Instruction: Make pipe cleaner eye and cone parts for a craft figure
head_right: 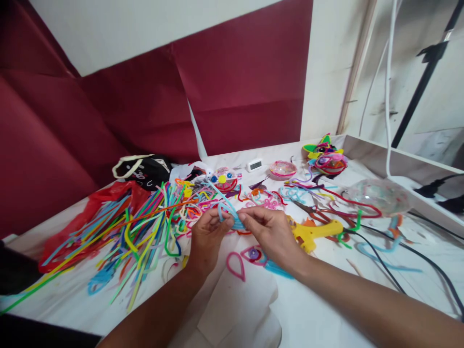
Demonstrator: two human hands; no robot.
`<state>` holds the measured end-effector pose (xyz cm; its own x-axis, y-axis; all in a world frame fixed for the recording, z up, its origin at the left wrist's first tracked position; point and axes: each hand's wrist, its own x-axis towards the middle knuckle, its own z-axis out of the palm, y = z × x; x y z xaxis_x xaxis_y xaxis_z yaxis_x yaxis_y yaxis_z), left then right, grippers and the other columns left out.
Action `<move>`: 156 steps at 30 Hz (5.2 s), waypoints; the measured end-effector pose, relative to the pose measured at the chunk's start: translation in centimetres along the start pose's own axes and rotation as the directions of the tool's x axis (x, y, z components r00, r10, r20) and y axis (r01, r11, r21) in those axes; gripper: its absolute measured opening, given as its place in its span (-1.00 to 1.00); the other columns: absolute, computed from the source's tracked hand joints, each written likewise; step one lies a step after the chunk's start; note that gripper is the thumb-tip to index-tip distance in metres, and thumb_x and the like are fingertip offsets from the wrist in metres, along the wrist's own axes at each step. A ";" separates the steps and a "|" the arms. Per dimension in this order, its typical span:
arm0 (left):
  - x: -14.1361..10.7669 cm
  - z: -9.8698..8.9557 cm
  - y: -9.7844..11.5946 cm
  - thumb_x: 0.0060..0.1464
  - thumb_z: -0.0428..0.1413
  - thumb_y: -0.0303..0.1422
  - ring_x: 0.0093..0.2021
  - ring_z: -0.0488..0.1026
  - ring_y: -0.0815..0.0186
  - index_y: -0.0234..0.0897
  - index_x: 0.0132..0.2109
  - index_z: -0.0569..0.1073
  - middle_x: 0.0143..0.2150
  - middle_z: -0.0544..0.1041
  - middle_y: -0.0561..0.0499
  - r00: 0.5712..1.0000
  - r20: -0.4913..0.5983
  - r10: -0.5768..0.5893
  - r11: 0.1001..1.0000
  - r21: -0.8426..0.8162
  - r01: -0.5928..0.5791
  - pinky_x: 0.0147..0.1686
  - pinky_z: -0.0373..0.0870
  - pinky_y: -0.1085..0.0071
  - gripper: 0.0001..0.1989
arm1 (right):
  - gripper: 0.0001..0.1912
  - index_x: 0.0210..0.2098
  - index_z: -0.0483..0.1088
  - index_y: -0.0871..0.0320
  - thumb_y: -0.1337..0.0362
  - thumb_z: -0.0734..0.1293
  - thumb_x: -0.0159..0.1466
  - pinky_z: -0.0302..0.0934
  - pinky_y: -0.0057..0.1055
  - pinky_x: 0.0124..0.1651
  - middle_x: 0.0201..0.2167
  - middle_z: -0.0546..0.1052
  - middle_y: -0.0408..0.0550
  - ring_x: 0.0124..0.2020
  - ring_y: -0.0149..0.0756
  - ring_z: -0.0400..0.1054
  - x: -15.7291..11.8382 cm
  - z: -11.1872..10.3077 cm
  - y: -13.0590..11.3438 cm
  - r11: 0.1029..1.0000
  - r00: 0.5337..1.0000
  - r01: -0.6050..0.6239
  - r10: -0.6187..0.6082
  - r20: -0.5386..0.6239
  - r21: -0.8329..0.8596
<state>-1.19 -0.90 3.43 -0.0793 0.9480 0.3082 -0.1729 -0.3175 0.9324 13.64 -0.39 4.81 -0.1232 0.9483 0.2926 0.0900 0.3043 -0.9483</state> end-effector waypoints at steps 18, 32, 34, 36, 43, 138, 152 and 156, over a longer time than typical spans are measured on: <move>-0.2 0.0 0.0 -0.08 0.23 -0.35 -0.43 0.41 0.42 -0.30 -0.36 0.47 -0.47 0.48 0.08 1.000 -0.021 0.016 0.998 0.068 -0.015 -0.38 0.35 0.52 -0.87 | -0.75 -0.32 0.54 0.13 0.12 0.40 0.08 0.29 -0.35 -0.31 -0.41 0.59 -0.06 -0.38 -0.25 0.43 -0.5 0.5 1.2 0.999 0.998 0.024 -0.026 -0.064 -0.029; -0.3 0.4 0.3 -0.14 0.27 -0.44 -0.50 0.43 0.49 -0.23 -0.28 0.23 -0.52 0.44 0.20 0.995 -0.090 -0.032 0.999 -0.032 0.030 -0.47 0.31 0.61 -0.65 | -0.81 -0.40 0.50 0.13 0.13 0.37 0.13 0.21 -0.41 -0.35 -0.46 0.54 -0.12 -0.43 -0.34 0.36 -0.7 0.6 1.1 0.998 0.997 0.038 -0.041 -0.062 -0.042; -0.4 0.5 0.3 -0.13 0.27 -0.45 -0.49 0.43 0.49 -0.23 -0.28 0.22 -0.52 0.43 0.20 0.996 -0.085 -0.037 0.999 -0.035 0.034 -0.46 0.32 0.61 -0.64 | -0.80 -0.41 0.50 0.14 0.12 0.38 0.12 0.21 -0.40 -0.34 -0.46 0.54 -0.11 -0.43 -0.32 0.35 -0.6 0.6 1.1 0.999 0.996 0.027 -0.029 -0.082 -0.023; -0.4 0.4 0.3 -0.11 0.26 -0.44 -0.48 0.44 0.48 -0.23 -0.30 0.22 -0.50 0.44 0.19 0.997 -0.062 -0.036 0.999 -0.034 0.034 -0.44 0.34 0.60 -0.66 | -0.77 -0.40 0.49 0.15 0.10 0.39 0.10 0.21 -0.39 -0.34 -0.46 0.53 -0.09 -0.43 -0.32 0.35 -0.4 0.6 1.0 1.000 0.994 -0.001 0.002 -0.107 0.014; -0.3 0.4 0.1 -0.03 0.21 -0.37 -0.35 0.51 0.34 -0.21 -0.22 0.25 -0.37 0.49 0.08 0.998 -0.033 -0.053 0.997 -0.065 0.050 -0.30 0.44 0.41 -0.72 | -0.73 -0.41 0.47 0.18 0.08 0.41 0.05 0.20 -0.45 -0.40 -0.49 0.51 -0.10 -0.46 -0.35 0.35 -0.1 0.4 0.6 0.982 0.988 -0.111 0.126 -0.087 0.154; 0.4 -1.5 0.2 0.04 0.14 -0.38 -0.30 0.51 0.26 -0.17 -0.31 0.58 -0.33 0.59 -0.04 0.937 0.267 0.227 0.803 0.492 -0.335 -0.24 0.41 0.40 -0.89 | -0.82 -0.52 0.34 0.21 0.21 0.33 0.05 -0.08 -0.49 -0.49 -0.63 0.25 -0.27 -0.58 -0.50 0.05 1.3 -0.7 1.0 0.975 0.943 -0.213 0.188 0.274 0.064; 1.2 -1.2 0.1 -0.22 0.33 -0.40 -0.54 0.42 0.43 -0.34 -0.42 0.44 -0.49 0.43 0.10 0.920 0.317 -0.232 0.971 0.014 0.240 -0.51 0.38 0.49 -0.78 | -0.95 -0.50 0.37 0.20 0.36 0.33 0.00 0.14 -0.47 -0.41 -0.56 0.43 -0.19 -0.49 -0.40 0.30 1.2 -0.8 1.1 0.970 0.916 -0.209 0.148 0.372 0.128; 1.1 -1.2 0.0 -0.24 0.34 -0.38 -0.51 0.42 0.43 -0.27 -0.34 0.31 -0.42 0.43 0.13 0.895 0.317 -0.313 0.938 -0.047 0.344 -0.50 0.39 0.47 -0.64 | -0.96 -0.48 0.39 0.19 0.38 0.31 0.01 0.14 -0.47 -0.42 -0.54 0.44 -0.18 -0.50 -0.41 0.28 1.1 -0.9 1.3 0.982 0.923 -0.171 0.134 0.360 0.075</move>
<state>-2.50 0.11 3.50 0.2943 0.9547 0.0439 -0.2352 0.0278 0.9715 14.51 1.15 4.05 -0.4577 0.8836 0.0992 0.0350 0.1294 -0.9910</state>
